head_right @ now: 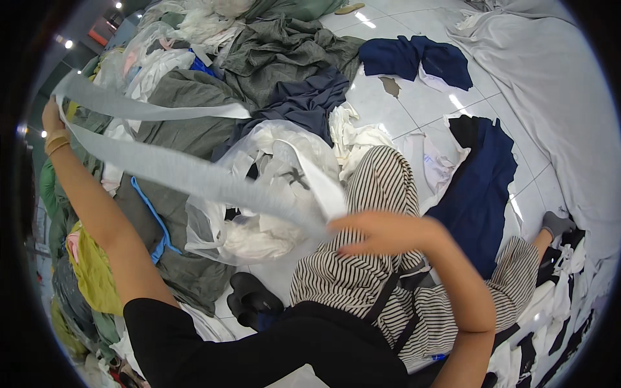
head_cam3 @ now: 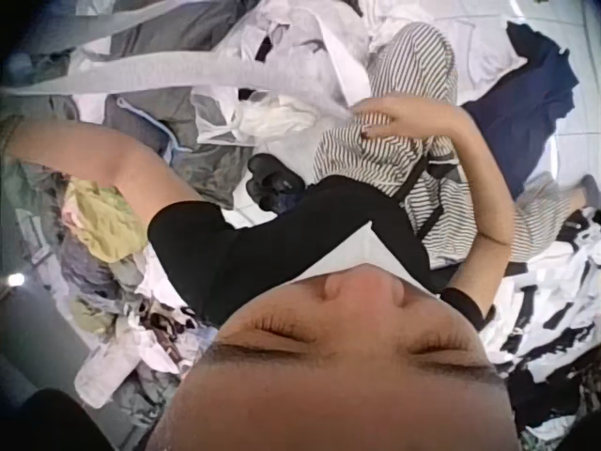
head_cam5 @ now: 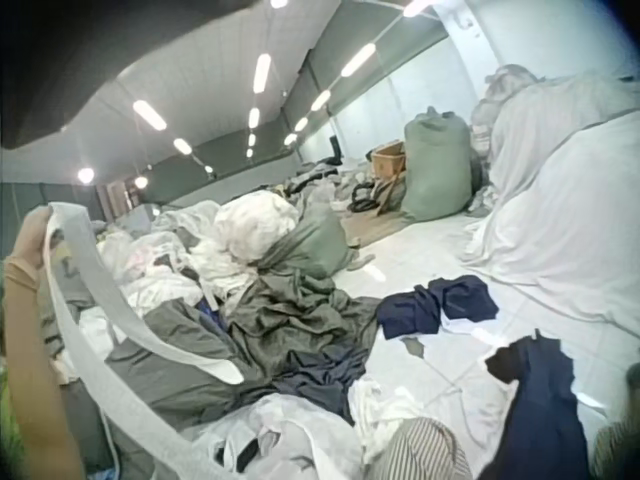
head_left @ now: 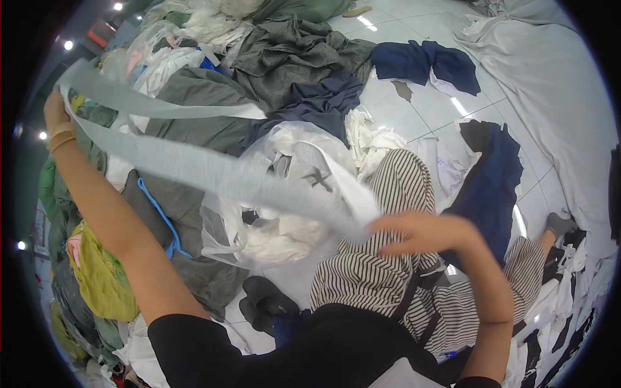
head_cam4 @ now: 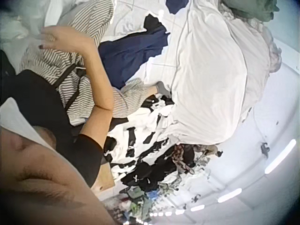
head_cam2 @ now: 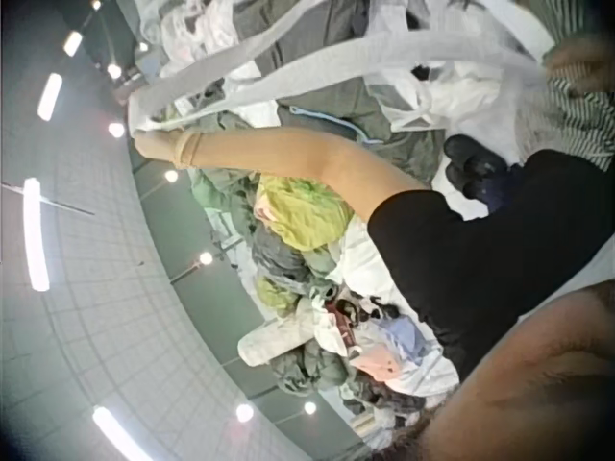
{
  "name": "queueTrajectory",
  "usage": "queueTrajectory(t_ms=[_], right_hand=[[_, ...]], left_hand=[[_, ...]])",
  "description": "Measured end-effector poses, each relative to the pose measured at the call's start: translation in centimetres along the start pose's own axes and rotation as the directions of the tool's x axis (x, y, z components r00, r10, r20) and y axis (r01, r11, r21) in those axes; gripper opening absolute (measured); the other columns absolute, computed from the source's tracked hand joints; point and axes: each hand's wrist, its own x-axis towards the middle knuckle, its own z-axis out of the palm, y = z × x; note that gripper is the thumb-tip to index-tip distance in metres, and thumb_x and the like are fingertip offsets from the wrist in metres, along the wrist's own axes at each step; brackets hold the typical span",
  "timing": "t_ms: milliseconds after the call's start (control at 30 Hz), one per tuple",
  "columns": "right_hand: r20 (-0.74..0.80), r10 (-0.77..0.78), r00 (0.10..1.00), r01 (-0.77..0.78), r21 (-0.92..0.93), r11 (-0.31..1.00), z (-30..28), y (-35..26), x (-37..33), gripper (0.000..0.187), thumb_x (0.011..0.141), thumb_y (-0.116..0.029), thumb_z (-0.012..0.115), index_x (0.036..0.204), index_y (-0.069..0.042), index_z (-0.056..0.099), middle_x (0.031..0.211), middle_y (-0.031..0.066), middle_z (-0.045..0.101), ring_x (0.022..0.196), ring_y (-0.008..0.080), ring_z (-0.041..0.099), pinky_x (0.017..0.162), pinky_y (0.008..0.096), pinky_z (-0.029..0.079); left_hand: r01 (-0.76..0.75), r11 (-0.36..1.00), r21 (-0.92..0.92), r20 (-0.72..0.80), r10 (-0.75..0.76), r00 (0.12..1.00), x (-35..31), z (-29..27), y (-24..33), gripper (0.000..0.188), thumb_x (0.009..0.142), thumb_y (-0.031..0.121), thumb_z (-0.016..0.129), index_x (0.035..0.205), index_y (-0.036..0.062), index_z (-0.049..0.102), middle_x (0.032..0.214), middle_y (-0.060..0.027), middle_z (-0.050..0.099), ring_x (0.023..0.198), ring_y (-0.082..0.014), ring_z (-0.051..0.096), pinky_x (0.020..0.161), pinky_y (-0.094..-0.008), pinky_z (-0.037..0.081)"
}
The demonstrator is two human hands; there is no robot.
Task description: The person sits on the floor and folds several pieces of clothing, including dark and white garments. They smooth the fabric, fold the items, and tie drawstrings to secure them. The person also uses a small white tag and a red tool to mark or cut parts of the garments.
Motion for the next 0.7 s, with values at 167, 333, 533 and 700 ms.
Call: queueTrajectory(t_ms=[167,333,533,700], right_hand=[[-0.431,0.006,0.903,-0.073,-0.138,0.988,-0.9,-5.7,6.2,0.06,0.088,-0.025,0.069,0.138,-0.002,0.047,0.137,0.0186,0.054,0.129,0.0317,0.051,0.109,0.0396,0.038],[-0.666,-0.662,0.344,0.55,-0.428,0.716,-7.6,-8.0,9.6,0.092,0.07,-0.028,0.085,0.145,-0.004,0.038,0.147,0.0182,0.041,0.133,0.0283,0.042,0.11,0.0356,0.034],[-0.53,-0.05,0.846,0.327,0.443,0.835,-1.4,-1.5,-0.8,0.025,0.087,-0.021,0.067,0.102,-0.001,0.066,0.083,0.0058,0.069,0.071,0.0077,0.064,0.065,0.0266,0.051],[-0.522,0.469,0.713,-0.122,0.567,0.815,6.5,6.6,-19.2,0.026,0.086,-0.017,0.067,0.103,0.002,0.066,0.077,0.0014,0.062,0.063,0.0067,0.055,0.055,0.0238,0.046]], left_hand=[[-0.295,0.949,-0.115,0.398,0.316,0.861,-17.1,6.5,11.4,0.035,0.098,0.022,0.052,0.12,-0.0056,0.058,0.111,-0.0133,0.064,0.102,-0.0204,0.062,0.089,-0.0312,0.047],[-0.547,0.799,-0.249,0.802,0.487,0.345,-38.6,16.0,16.7,0.037,0.1,0.015,0.05,0.132,-0.0047,0.052,0.125,-0.0123,0.06,0.112,-0.0154,0.057,0.1,-0.0275,0.04],[-0.34,0.924,-0.176,0.983,0.183,-0.01,-41.4,21.1,8.6,0.022,0.099,0.008,0.052,0.119,-0.0014,0.054,0.107,-0.002,0.057,0.096,-0.0087,0.053,0.087,-0.0234,0.041],[-0.331,0.941,-0.072,0.904,-0.079,-0.419,-53.0,27.4,-1.5,0.005,0.086,-0.001,0.058,0.086,-0.005,0.057,0.074,-0.0053,0.058,0.075,-0.0104,0.056,0.073,-0.0264,0.046]])
